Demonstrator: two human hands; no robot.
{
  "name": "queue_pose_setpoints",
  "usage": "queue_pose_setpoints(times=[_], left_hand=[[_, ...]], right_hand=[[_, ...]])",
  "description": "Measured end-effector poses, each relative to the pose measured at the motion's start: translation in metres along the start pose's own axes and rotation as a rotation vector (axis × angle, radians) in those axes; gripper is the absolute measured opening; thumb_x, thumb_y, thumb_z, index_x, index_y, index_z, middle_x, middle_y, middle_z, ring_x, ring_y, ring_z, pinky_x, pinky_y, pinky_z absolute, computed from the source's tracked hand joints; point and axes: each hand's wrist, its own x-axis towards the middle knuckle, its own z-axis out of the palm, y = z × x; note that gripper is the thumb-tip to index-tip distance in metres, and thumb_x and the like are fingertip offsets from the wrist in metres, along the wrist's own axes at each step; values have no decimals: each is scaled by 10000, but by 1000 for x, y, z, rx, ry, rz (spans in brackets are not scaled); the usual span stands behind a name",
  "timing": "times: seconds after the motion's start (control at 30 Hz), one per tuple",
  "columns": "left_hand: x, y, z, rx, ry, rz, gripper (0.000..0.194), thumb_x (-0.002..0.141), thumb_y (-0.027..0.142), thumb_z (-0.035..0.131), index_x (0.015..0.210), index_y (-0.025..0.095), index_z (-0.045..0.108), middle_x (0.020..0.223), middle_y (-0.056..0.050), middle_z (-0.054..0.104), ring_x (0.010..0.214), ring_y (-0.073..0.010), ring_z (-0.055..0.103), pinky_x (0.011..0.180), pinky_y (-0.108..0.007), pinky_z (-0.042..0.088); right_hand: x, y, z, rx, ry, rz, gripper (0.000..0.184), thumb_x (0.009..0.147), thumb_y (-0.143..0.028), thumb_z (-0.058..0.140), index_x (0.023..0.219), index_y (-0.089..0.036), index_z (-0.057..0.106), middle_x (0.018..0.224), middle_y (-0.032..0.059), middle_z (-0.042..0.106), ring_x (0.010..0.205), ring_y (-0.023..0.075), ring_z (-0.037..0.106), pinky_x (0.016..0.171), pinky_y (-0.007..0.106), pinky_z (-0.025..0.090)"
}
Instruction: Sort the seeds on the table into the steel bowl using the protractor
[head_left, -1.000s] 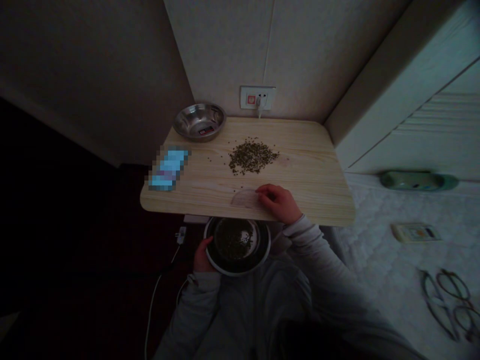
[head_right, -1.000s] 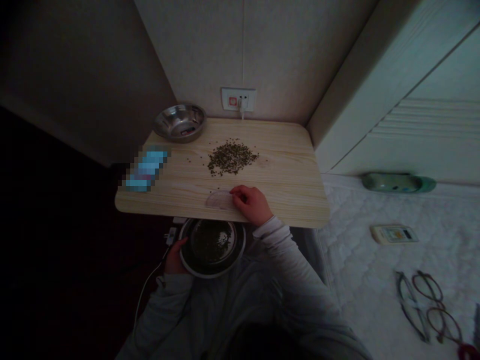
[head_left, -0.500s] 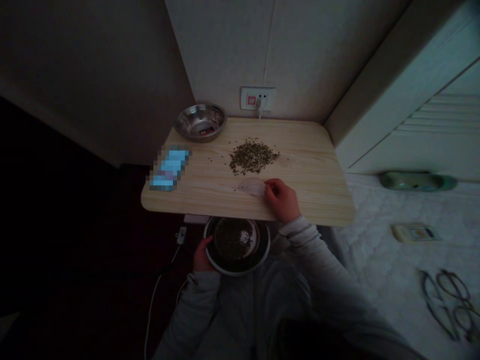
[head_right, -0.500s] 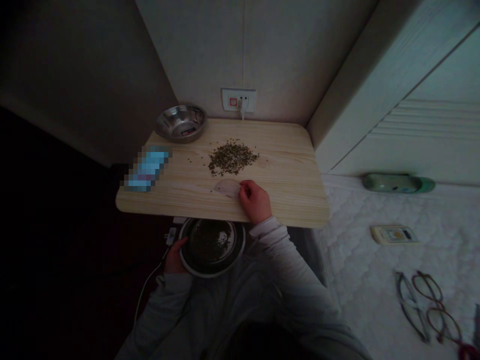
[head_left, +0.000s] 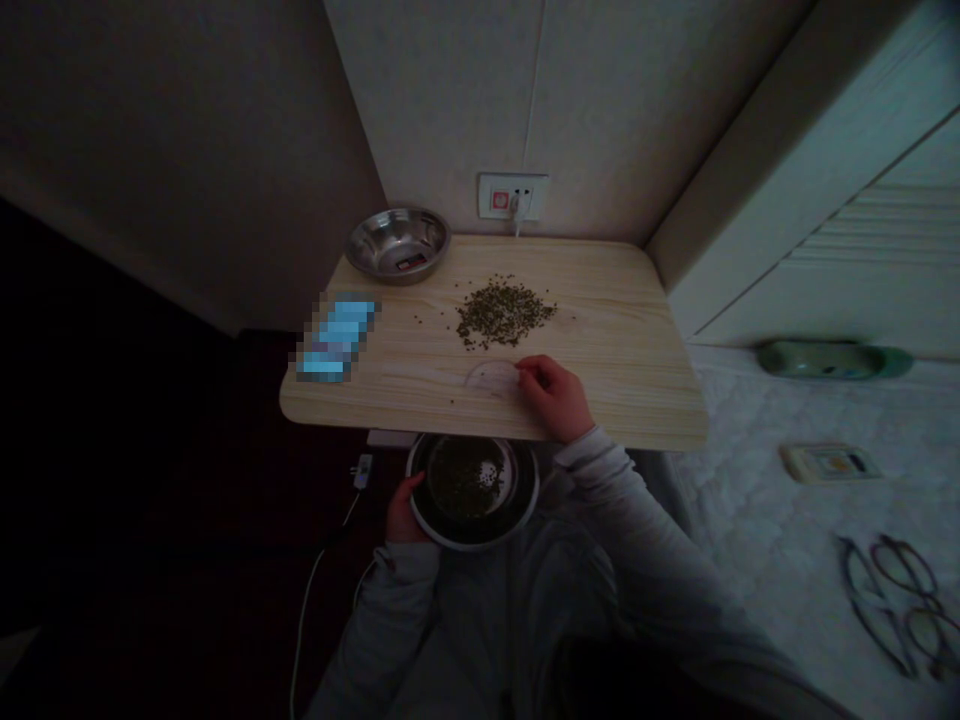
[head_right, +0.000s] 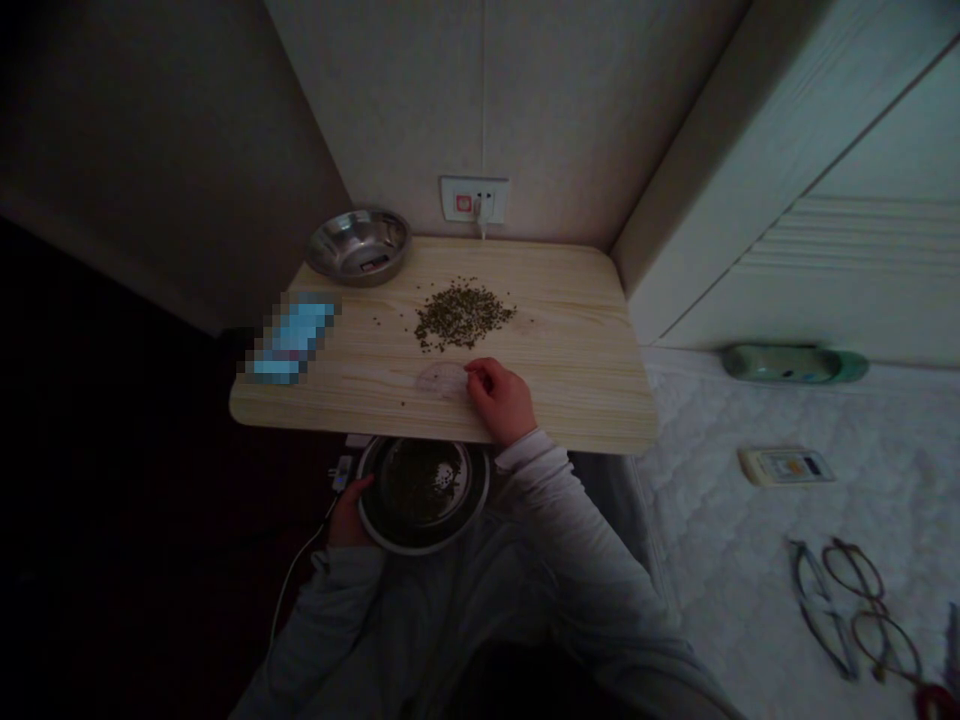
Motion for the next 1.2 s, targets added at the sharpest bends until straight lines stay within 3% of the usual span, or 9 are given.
queue_pose_setpoints(times=[0.47, 0.67, 0.87, 1.2], left_hand=[[1, 11, -1, -63, -3, 75, 306, 700, 126, 401, 490, 147, 623, 428, -49, 612, 703, -196, 616, 702, -292, 458], [-4, 14, 2, -57, 13, 57, 343, 725, 135, 359, 540, 110, 647, 553, -84, 661, 657, -205, 621, 713, -320, 457], [-6, 13, 3, -66, 22, 96, 369, 723, 118, 363, 453, 137, 613, 446, -65, 623, 686, -201, 619, 703, -300, 460], [-2, 10, 0, -48, 19, 86, 289, 698, 130, 407, 511, 140, 628, 474, -50, 634, 683, -188, 618, 675, -280, 468]], right_hand=[[1, -19, 25, 29, -84, -118, 223, 743, -265, 397, 861, -163, 558, 625, 4, 548, 545, 89, 473, 527, 201, 356], [0, -21, 23, -4, -139, -194, 205, 731, -238, 415, 845, -158, 566, 605, 2, 543, 541, 86, 470, 536, 200, 350], [-1, -20, 24, 13, -106, -165, 221, 743, -256, 397, 859, -160, 558, 605, 2, 540, 543, 89, 467, 526, 198, 347], [0, -22, 22, -33, -140, -190, 192, 714, -227, 427, 825, -168, 571, 583, -12, 546, 526, 87, 465, 556, 206, 348]])
